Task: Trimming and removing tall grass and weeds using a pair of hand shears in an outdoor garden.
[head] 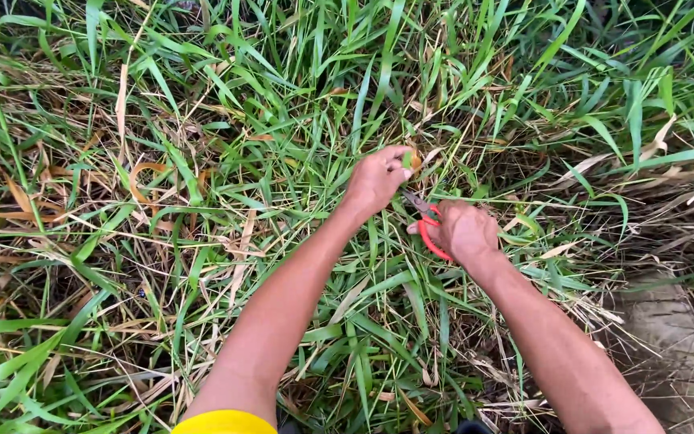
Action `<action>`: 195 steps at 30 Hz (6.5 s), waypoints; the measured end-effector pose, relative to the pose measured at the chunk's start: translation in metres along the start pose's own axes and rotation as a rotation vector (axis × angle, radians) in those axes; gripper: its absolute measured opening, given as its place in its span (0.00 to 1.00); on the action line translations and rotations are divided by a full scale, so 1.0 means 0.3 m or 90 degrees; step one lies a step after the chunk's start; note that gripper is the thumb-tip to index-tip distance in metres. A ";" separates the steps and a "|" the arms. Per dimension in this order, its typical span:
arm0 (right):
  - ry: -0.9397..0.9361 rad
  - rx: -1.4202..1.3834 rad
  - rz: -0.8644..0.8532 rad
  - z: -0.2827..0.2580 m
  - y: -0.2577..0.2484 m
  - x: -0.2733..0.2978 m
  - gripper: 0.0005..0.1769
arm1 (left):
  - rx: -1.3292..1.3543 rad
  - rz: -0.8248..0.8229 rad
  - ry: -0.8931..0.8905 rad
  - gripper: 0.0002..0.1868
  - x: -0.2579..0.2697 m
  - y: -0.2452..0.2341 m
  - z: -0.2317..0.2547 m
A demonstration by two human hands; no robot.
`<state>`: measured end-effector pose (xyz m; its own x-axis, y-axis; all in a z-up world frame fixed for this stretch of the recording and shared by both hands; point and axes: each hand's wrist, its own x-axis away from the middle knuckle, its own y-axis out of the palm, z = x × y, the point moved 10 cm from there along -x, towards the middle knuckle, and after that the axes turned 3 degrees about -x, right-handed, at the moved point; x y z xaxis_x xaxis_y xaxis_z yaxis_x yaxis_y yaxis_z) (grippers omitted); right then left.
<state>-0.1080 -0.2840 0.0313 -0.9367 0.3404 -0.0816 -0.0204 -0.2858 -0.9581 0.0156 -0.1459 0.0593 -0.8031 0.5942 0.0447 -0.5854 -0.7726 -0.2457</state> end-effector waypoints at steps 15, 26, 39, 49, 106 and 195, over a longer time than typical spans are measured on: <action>0.012 -0.510 -0.078 0.078 -0.007 0.014 0.20 | -0.263 0.313 -0.252 0.31 0.059 -0.552 -0.308; -0.055 -0.490 -0.101 -0.151 -0.136 -0.038 0.27 | -0.078 0.191 -0.177 0.38 0.027 -0.407 -0.343; -0.095 -0.189 -0.191 -0.454 -0.130 -0.124 0.32 | -0.024 0.194 -0.189 0.32 0.106 -0.440 -0.222; -0.091 -0.144 -0.110 -0.502 -0.152 -0.094 0.29 | -0.010 0.175 -0.126 0.34 0.106 -0.435 -0.218; 0.009 -0.644 -0.286 0.199 0.142 0.118 0.22 | 0.002 -0.099 -0.240 0.14 0.047 0.150 -0.274; -0.263 -0.351 -0.125 -0.554 -0.004 -0.049 0.33 | -0.208 0.348 -0.271 0.14 0.307 -0.785 -0.567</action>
<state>-0.0362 -0.1399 -0.0120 -0.9919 -0.0586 0.1128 -0.1248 0.2777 -0.9525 0.0985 0.1287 -0.0433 -0.9815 -0.0412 0.1871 -0.0834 -0.7872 -0.6110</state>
